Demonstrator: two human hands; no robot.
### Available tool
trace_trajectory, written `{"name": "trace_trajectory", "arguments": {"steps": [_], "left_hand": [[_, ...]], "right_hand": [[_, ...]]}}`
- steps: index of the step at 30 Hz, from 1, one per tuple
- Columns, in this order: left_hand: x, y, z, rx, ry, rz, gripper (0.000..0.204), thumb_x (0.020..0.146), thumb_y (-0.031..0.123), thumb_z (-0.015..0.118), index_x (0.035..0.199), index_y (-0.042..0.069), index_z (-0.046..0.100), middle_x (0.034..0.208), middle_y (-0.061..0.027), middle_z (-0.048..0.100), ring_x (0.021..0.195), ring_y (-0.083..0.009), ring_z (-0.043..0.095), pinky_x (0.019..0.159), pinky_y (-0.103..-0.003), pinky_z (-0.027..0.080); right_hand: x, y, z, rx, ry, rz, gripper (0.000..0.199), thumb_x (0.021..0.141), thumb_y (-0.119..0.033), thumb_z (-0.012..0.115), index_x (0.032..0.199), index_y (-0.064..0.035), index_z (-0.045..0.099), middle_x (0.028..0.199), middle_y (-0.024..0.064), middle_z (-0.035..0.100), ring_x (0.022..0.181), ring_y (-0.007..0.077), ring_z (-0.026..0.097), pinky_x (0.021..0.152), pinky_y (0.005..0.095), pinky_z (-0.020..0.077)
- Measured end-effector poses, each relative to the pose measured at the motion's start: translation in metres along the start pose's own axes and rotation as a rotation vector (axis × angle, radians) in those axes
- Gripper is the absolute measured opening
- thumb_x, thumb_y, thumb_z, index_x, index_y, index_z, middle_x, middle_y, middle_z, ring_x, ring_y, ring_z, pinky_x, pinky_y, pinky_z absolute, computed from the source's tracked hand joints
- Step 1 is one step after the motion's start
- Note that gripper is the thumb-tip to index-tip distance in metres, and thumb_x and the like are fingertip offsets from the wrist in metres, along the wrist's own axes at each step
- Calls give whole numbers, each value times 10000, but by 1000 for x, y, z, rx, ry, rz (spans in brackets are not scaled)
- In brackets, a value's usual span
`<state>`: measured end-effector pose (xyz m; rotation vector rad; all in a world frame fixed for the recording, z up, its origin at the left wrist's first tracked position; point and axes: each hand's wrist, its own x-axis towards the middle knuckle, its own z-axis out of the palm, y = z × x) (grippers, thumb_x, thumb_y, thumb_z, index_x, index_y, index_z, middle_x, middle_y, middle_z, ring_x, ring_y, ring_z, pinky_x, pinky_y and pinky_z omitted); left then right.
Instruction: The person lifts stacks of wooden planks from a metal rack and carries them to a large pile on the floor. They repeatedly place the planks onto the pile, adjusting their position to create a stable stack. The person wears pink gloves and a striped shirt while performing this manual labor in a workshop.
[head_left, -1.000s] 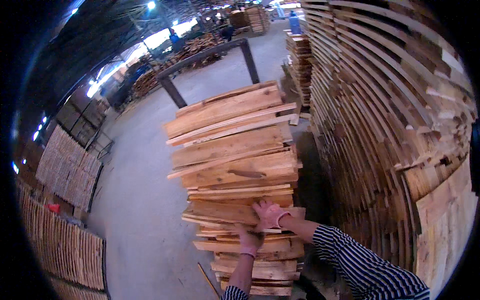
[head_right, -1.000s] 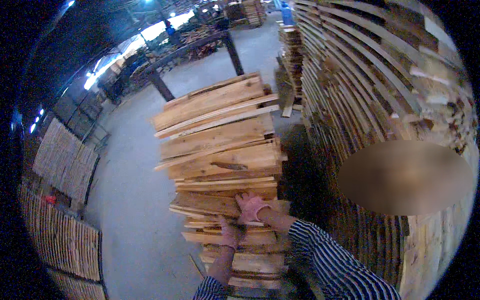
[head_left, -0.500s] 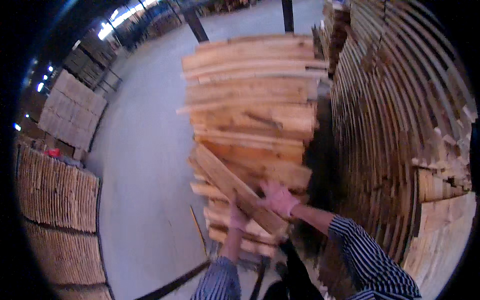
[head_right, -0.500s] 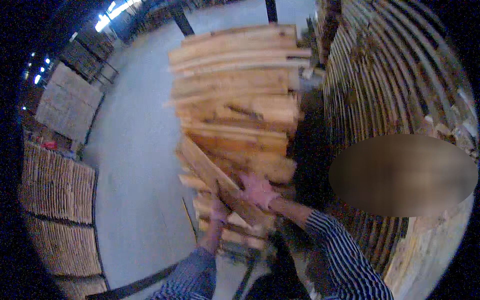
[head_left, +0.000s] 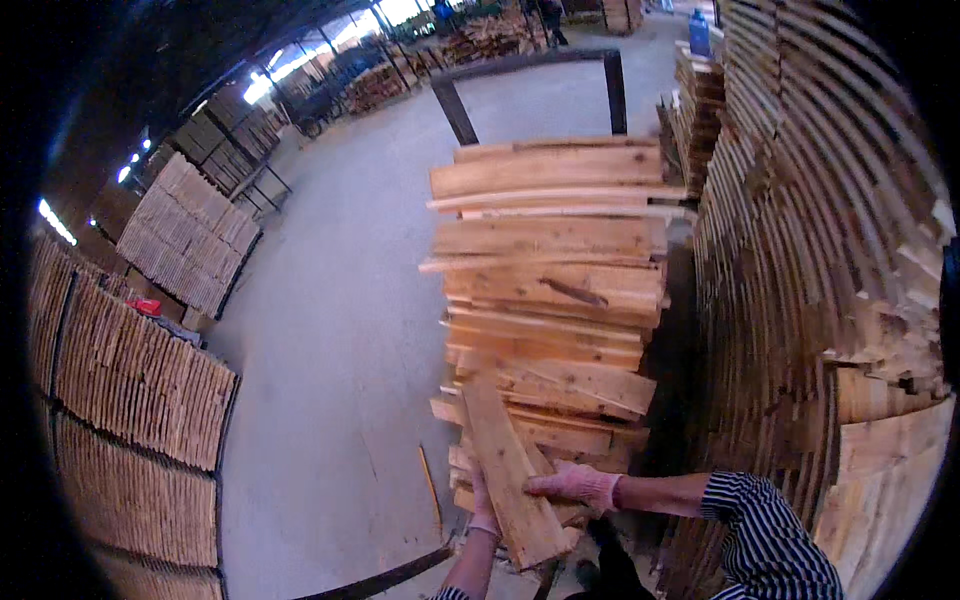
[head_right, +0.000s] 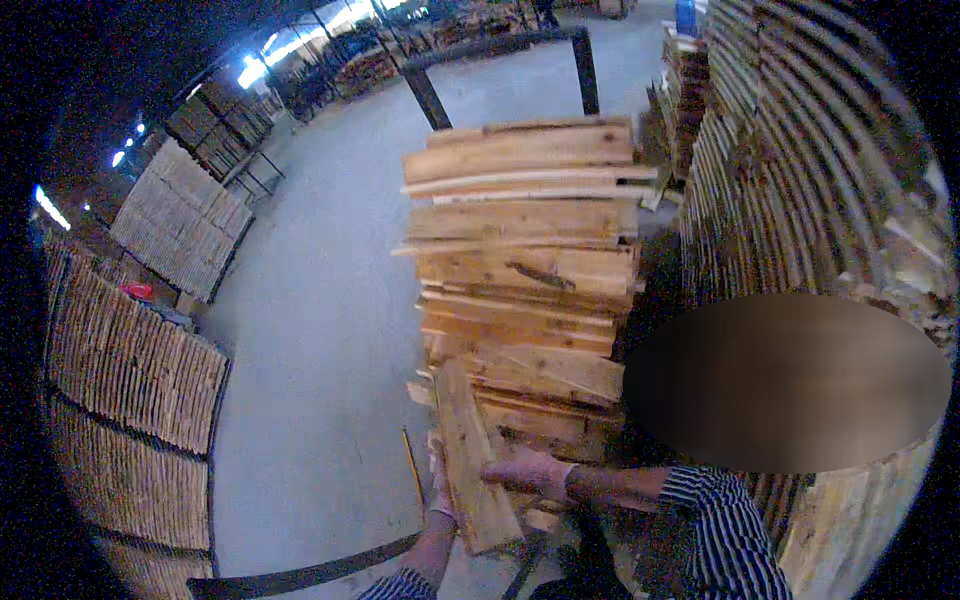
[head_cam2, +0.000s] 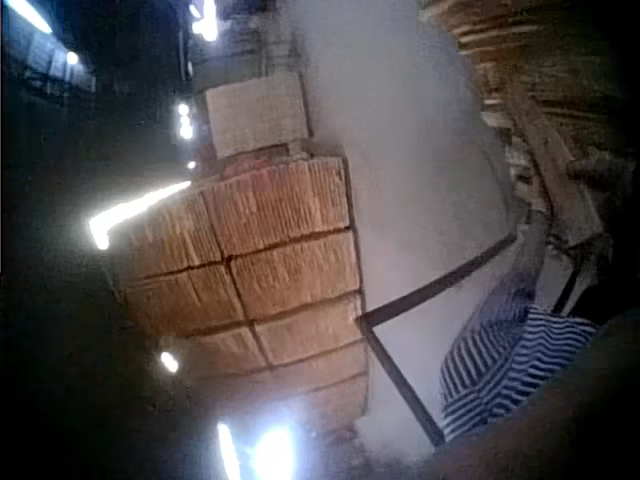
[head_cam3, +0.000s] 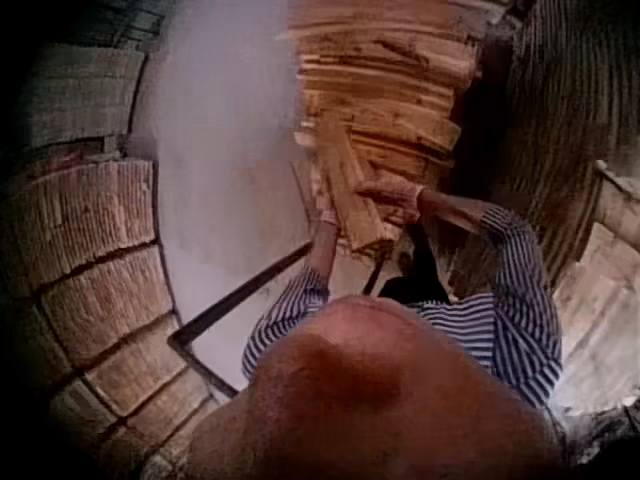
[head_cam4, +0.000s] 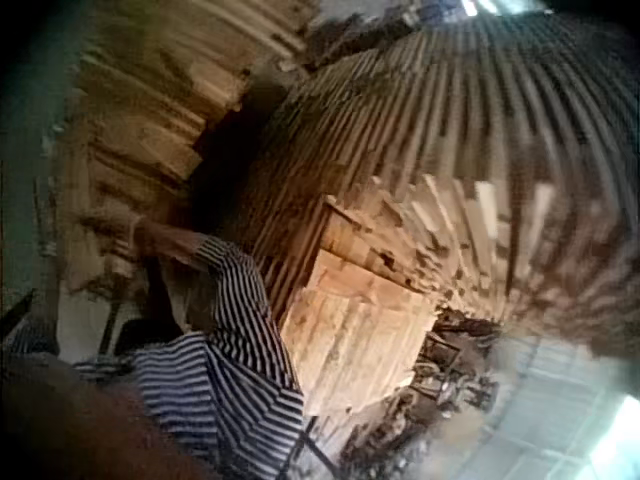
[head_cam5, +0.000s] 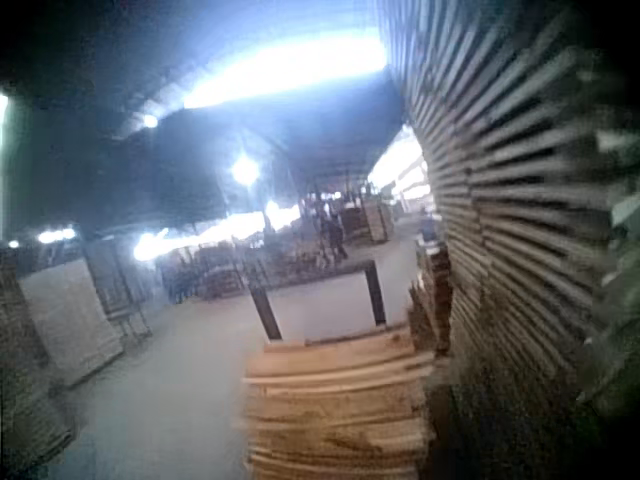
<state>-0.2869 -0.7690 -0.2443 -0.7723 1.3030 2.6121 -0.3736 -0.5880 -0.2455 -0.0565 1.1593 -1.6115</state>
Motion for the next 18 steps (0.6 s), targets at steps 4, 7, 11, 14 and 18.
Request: {"name": "trace_trajectory", "arguments": {"steps": [4,7,11,14,18], "left_hand": [[-16,-1,27,-88,57,115,948,937,796,443,1594,119,349,1532,-121,486,1378,-340,483,1161,-491,406],[-33,4,61,-137,53,245,932,944,781,447,1589,115,354,1532,-119,488,1383,-336,482,1165,-489,403],[-76,19,101,-184,56,439,911,954,762,454,1584,109,361,1532,-117,490,1389,-330,479,1171,-485,398],[-108,18,135,-268,-95,468,895,962,747,458,1579,105,366,1532,-116,492,1393,-326,477,1175,-482,394],[-135,37,177,-516,-661,279,831,978,701,478,1539,90,417,1500,-113,527,1348,-322,521,1165,-491,408]], "right_hand": [[-37,-74,7,-586,-65,112,619,898,-416,782,1376,-62,613,1303,79,678,1138,190,661,972,357,544],[-130,-127,49,-538,-11,222,794,846,-574,778,1394,-32,587,1288,95,675,1102,191,659,970,333,529],[-196,-109,50,-754,-26,83,901,836,-558,777,1485,-6,484,1364,119,625,1205,193,599,1046,341,480],[-273,-109,76,-673,-78,27,1023,821,-464,802,1571,33,314,1476,175,535,1336,225,514,1127,372,422],[-362,-120,122,-1225,244,-440,1239,744,-539,870,1598,45,188,1579,239,398,1458,295,399,1194,410,353]]}}
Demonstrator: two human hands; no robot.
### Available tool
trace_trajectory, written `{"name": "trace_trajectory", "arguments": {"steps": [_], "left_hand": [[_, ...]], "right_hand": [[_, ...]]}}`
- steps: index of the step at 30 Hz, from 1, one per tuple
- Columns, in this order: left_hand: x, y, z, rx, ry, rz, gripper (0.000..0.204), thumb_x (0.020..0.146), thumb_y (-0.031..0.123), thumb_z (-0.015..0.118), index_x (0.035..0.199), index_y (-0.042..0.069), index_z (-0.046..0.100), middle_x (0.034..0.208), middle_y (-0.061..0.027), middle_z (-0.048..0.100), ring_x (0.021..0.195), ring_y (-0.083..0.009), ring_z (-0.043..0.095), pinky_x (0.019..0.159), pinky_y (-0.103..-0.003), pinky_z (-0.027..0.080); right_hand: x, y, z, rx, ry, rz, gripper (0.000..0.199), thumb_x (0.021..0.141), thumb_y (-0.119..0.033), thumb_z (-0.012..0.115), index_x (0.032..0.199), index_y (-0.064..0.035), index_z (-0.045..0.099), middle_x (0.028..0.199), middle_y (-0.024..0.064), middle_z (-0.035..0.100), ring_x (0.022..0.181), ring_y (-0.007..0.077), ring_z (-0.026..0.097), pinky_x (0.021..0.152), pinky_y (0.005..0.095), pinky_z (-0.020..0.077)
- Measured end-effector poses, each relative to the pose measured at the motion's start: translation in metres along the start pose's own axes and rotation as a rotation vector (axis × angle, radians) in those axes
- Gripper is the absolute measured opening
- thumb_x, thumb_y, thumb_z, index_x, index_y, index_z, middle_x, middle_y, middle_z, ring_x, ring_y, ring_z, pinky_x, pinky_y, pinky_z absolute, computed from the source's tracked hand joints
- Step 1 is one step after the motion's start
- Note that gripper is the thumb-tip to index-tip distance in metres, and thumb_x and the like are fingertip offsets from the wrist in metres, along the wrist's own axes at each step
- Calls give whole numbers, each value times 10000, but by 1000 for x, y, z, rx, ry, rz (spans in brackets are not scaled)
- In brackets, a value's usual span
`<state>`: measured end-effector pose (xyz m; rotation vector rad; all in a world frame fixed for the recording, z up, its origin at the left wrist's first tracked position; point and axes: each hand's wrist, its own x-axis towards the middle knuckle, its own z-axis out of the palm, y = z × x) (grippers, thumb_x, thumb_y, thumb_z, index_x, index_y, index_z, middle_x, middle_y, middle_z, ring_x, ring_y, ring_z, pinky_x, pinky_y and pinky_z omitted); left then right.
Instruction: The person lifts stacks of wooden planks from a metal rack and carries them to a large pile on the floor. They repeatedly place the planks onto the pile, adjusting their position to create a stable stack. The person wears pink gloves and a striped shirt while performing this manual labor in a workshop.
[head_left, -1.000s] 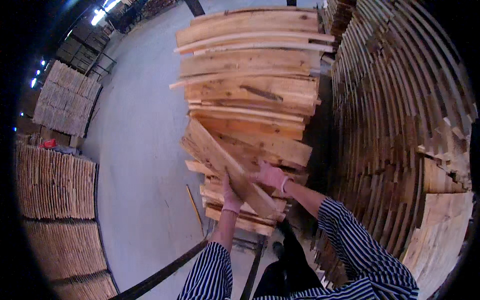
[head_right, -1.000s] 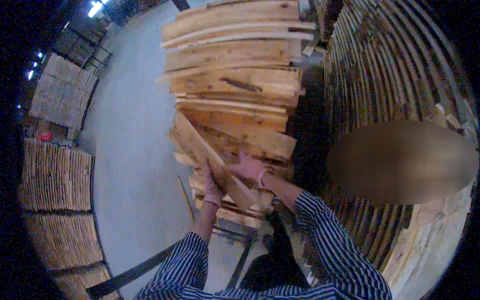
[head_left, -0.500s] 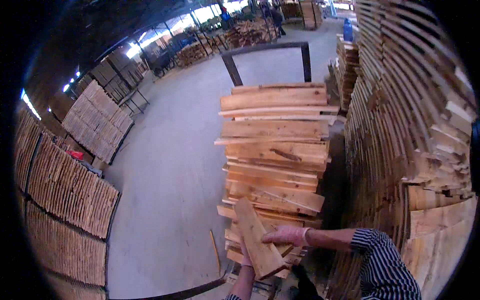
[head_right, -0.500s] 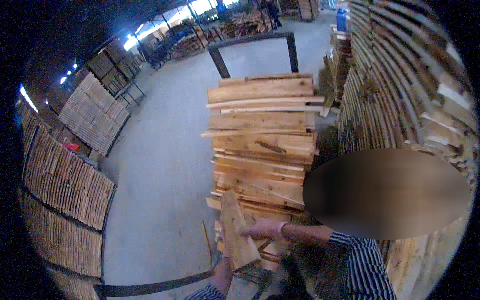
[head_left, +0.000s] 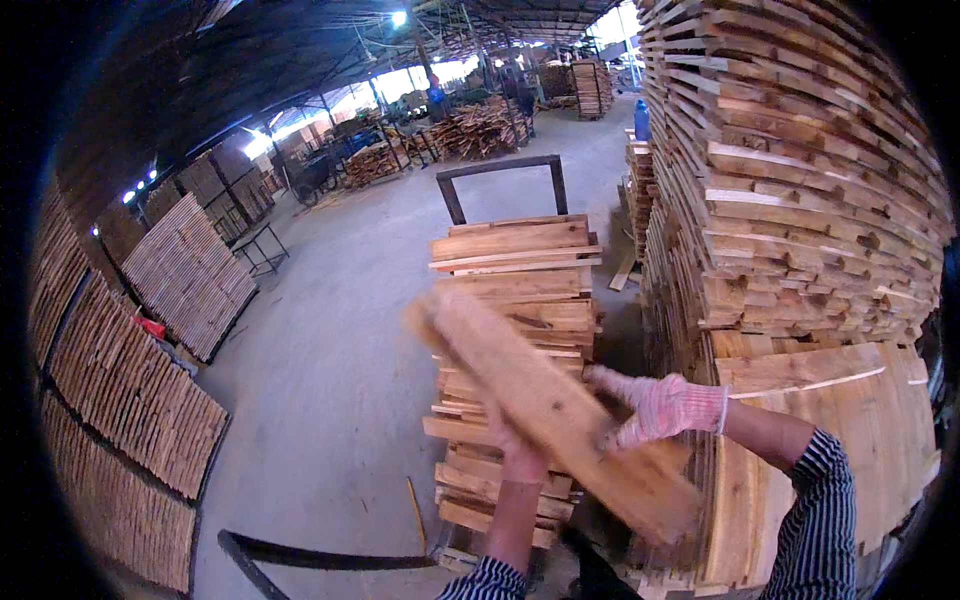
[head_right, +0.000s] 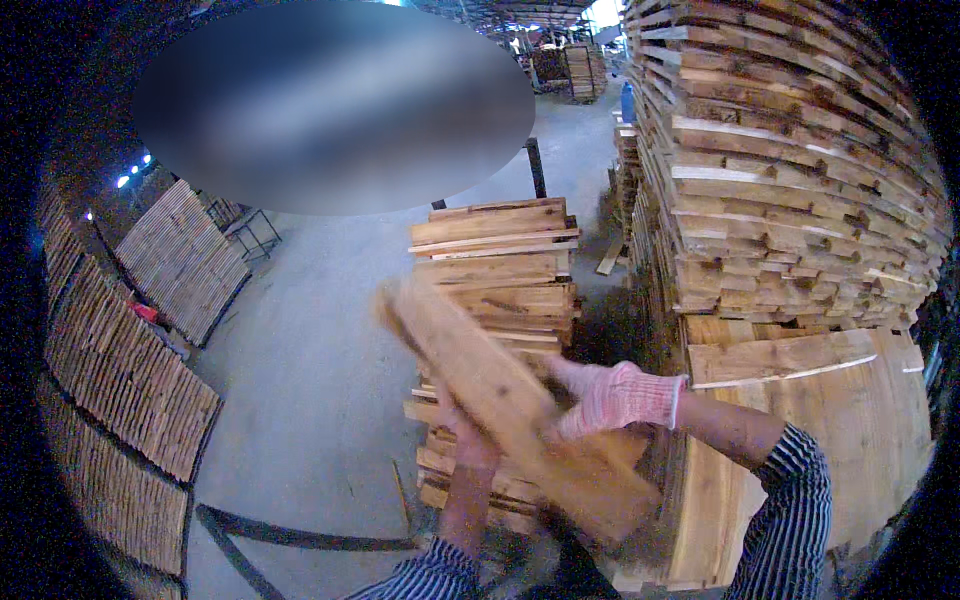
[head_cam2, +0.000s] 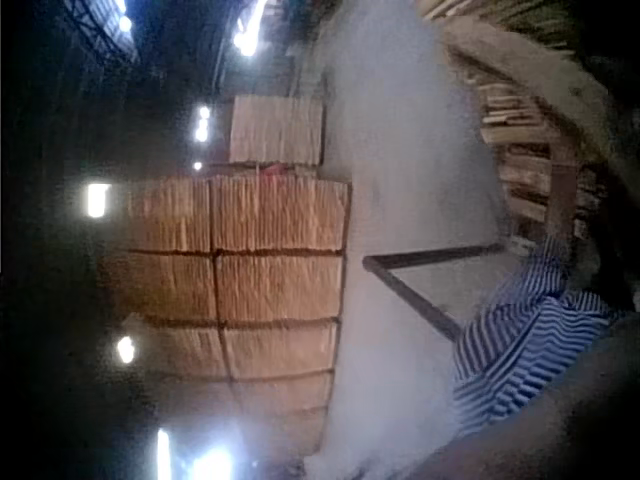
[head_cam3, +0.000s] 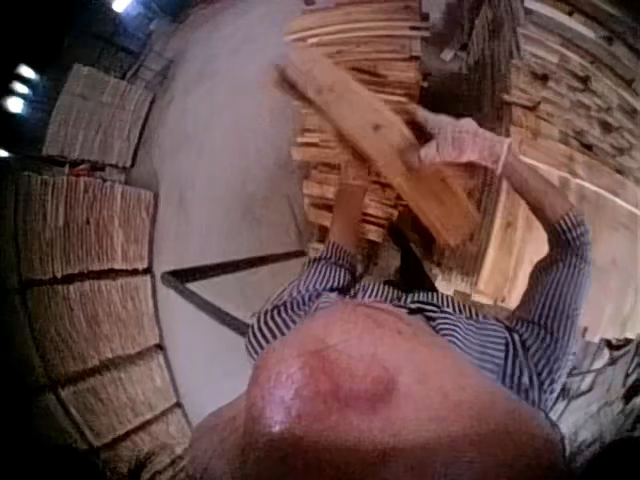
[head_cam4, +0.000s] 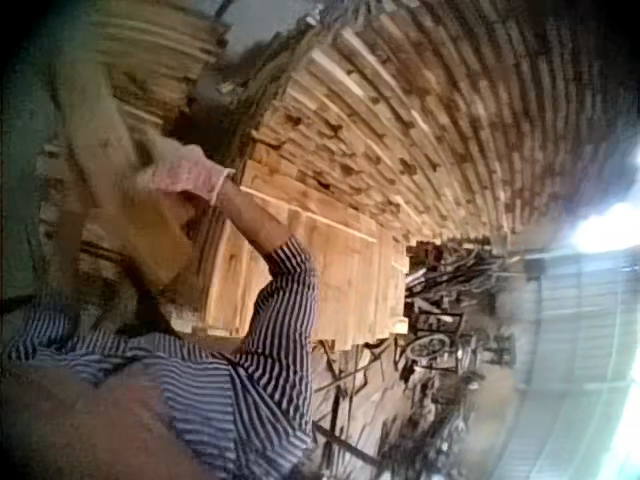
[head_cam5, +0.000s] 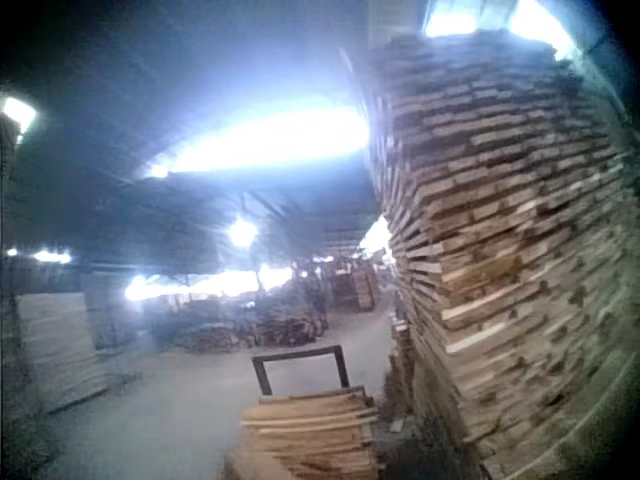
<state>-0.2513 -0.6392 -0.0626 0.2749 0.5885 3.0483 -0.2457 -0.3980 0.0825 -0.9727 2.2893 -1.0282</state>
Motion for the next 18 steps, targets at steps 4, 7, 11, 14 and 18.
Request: {"name": "trace_trajectory", "arguments": {"steps": [4,7,11,14,18], "left_hand": [[7,-47,137,-178,-77,-252,726,985,547,597,1502,54,466,1475,-120,555,1326,-317,547,1147,-487,436],[10,-94,184,83,-206,-131,673,979,456,651,1487,45,487,1425,-117,588,1309,-294,564,1123,-462,461],[-1,-165,205,246,-460,-112,676,1030,434,605,1521,18,396,1452,-117,536,1332,-260,533,1168,-427,415],[-15,-182,220,438,-501,-87,677,1030,452,589,1513,16,403,1428,-132,547,1307,-274,547,1146,-432,437],[-24,-220,282,455,-504,-211,681,1029,476,568,1504,13,412,1395,-151,561,1275,-293,566,1118,-438,466]], "right_hand": [[-58,-83,-5,-312,505,245,1426,585,-594,934,1587,62,160,1526,321,409,1443,422,413,1178,456,381],[-106,-77,-13,-303,829,140,1358,601,-484,938,1585,44,165,1455,319,470,1386,436,473,1156,469,414],[-202,-46,-30,-122,893,-37,1347,637,-257,958,1618,35,82,1596,251,352,1492,317,352,1233,412,322],[-254,-3,2,-163,885,164,1378,690,-491,909,1643,0,44,1666,241,250,1548,298,251,1267,390,215],[-295,32,-3,-46,1052,-49,1415,703,-618,867,1623,44,21,1628,284,300,1502,308,344,1228,382,308]]}}
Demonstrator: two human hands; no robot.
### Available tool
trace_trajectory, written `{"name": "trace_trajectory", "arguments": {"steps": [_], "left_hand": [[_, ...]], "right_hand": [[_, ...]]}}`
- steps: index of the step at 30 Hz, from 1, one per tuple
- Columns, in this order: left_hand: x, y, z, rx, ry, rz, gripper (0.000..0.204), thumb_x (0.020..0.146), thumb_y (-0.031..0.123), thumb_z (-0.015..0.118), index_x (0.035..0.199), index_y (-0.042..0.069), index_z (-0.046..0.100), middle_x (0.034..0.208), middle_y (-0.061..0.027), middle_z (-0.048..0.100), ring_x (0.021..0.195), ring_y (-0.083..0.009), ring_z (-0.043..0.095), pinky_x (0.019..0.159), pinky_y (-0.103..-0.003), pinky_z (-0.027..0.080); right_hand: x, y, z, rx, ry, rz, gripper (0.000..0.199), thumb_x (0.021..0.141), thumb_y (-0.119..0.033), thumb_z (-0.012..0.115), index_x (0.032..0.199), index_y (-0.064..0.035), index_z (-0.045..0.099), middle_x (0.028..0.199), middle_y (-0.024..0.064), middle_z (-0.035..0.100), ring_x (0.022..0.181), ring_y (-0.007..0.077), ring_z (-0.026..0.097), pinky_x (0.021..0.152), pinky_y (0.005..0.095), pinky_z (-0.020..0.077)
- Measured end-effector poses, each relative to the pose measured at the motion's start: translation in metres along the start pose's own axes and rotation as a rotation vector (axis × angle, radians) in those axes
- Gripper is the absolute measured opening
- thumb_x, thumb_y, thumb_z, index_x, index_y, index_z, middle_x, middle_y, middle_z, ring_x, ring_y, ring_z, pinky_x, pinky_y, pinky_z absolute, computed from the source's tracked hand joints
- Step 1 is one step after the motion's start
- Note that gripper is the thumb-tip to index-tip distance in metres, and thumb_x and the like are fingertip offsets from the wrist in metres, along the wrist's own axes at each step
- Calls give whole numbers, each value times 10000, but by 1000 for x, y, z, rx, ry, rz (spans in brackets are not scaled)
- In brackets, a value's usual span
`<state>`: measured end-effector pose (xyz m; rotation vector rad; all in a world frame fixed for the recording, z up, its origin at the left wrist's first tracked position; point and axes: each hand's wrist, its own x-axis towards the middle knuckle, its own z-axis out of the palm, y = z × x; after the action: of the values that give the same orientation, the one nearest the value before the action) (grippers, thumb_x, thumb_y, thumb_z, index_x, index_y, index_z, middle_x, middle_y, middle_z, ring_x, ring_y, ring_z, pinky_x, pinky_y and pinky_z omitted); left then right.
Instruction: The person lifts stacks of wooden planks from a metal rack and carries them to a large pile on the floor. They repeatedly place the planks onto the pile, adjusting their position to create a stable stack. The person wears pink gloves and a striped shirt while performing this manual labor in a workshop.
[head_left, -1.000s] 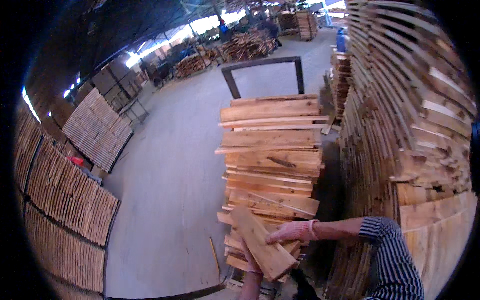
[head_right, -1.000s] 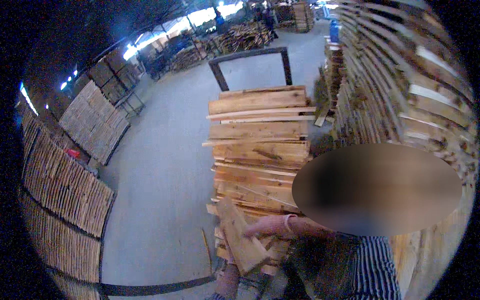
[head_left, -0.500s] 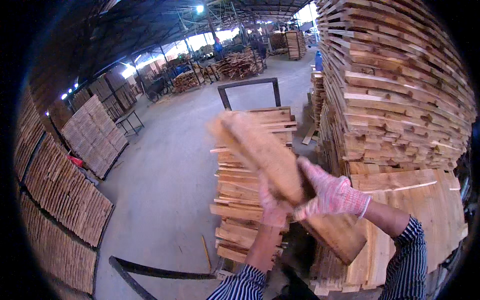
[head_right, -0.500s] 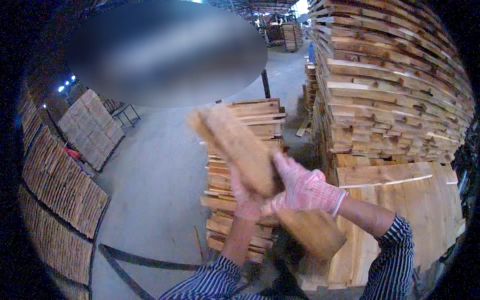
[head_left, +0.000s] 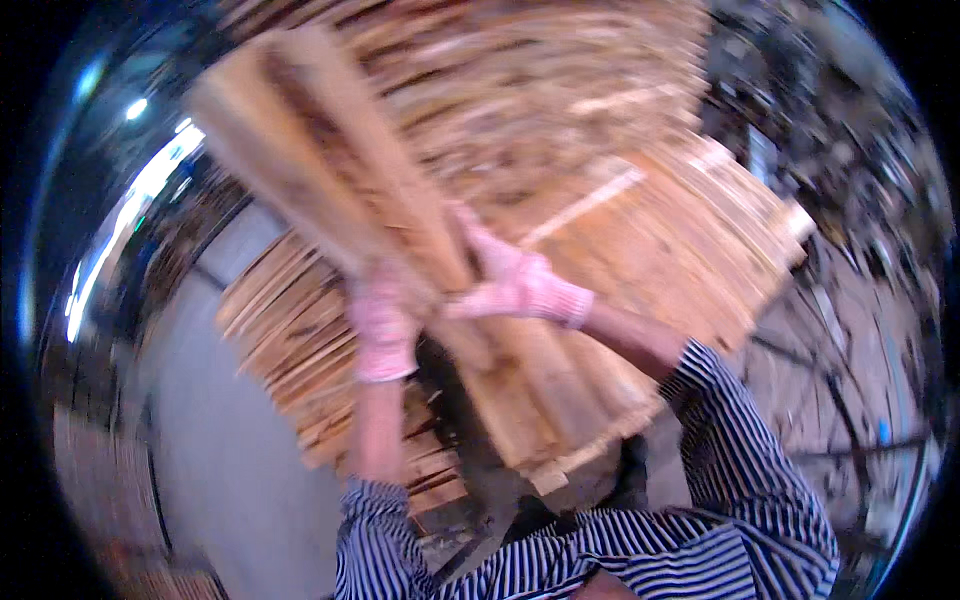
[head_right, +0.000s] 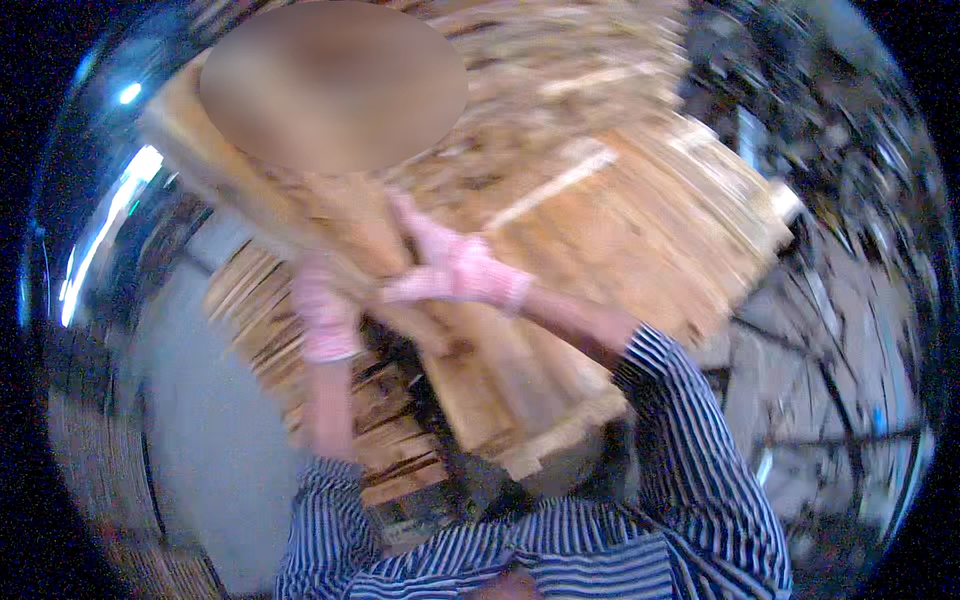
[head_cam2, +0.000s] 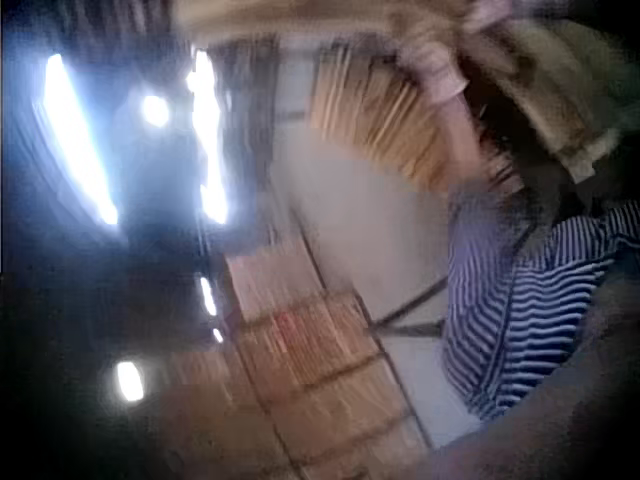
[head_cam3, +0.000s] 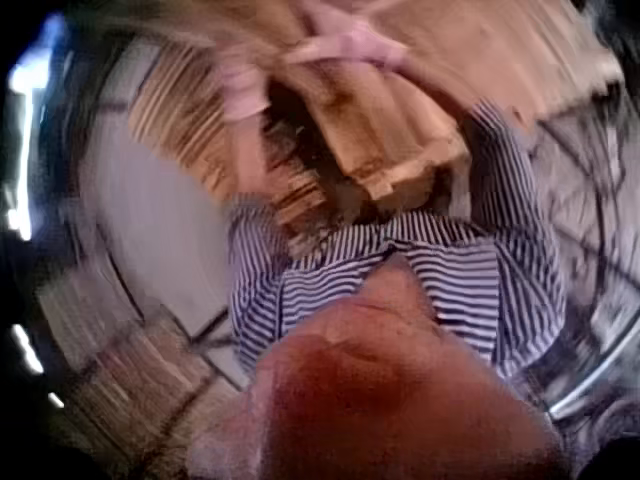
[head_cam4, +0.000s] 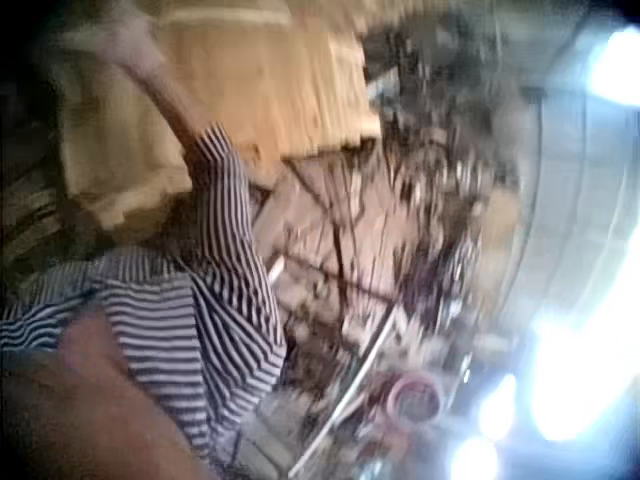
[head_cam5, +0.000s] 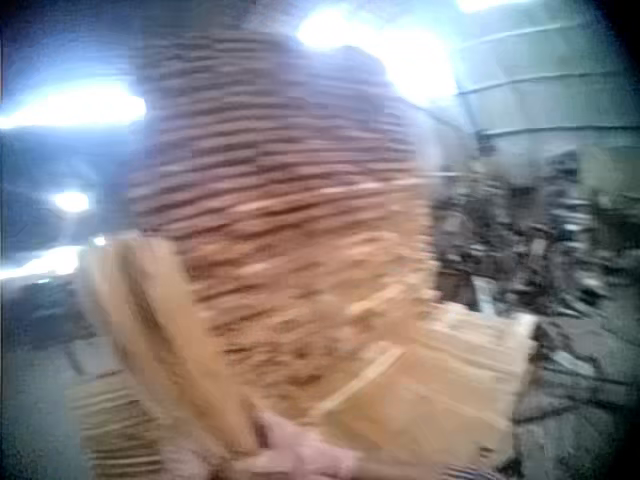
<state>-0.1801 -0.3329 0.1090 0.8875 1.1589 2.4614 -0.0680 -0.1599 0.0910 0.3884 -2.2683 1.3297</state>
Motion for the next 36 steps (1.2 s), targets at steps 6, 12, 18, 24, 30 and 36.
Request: {"name": "trace_trajectory", "arguments": {"steps": [6,12,18,24,30,36], "left_hand": [[-36,-25,181,84,123,-155,822,976,625,556,1528,39,388,1483,-187,478,1310,-330,534,1122,-482,466],[-60,-199,258,-65,196,-451,909,958,708,514,1591,88,313,1537,-159,441,1415,-329,426,1189,-494,365],[-59,-309,301,-109,256,-633,933,936,709,547,1617,125,294,1632,-132,338,1465,-324,370,1222,-492,313],[-45,-353,334,106,268,-507,865,978,682,488,1627,150,278,1675,-103,265,1509,-307,308,1250,-490,261],[-26,-374,351,-81,242,-632,873,959,677,533,1615,153,292,1659,-118,283,1493,-327,327,1235,-528,290],[16,-410,372,-304,204,-582,816,906,731,562,1450,131,462,1352,-124,550,1225,-326,573,1058,-519,495]], "right_hand": [[-91,-50,-113,-21,66,402,1263,745,-690,779,1607,35,207,1588,291,384,1470,353,414,1214,388,335],[-193,14,-264,-123,125,690,1051,769,-588,782,1568,-27,391,1552,216,485,1424,293,491,1194,351,370],[-246,112,-428,-685,173,942,865,736,-582,757,1473,-179,552,1330,173,675,1211,338,648,1017,413,508],[-250,215,-513,-771,115,984,675,836,-587,692,1375,-184,636,1267,185,694,1185,371,653,1008,464,511],[-234,244,-491,-1076,-119,950,531,928,-502,604,1294,-119,645,1274,238,611,1271,427,554,976,566,485],[-225,99,-401,-368,-87,777,900,896,-714,575,1588,-176,369,1365,264,610,1277,396,597,1073,482,477]]}}
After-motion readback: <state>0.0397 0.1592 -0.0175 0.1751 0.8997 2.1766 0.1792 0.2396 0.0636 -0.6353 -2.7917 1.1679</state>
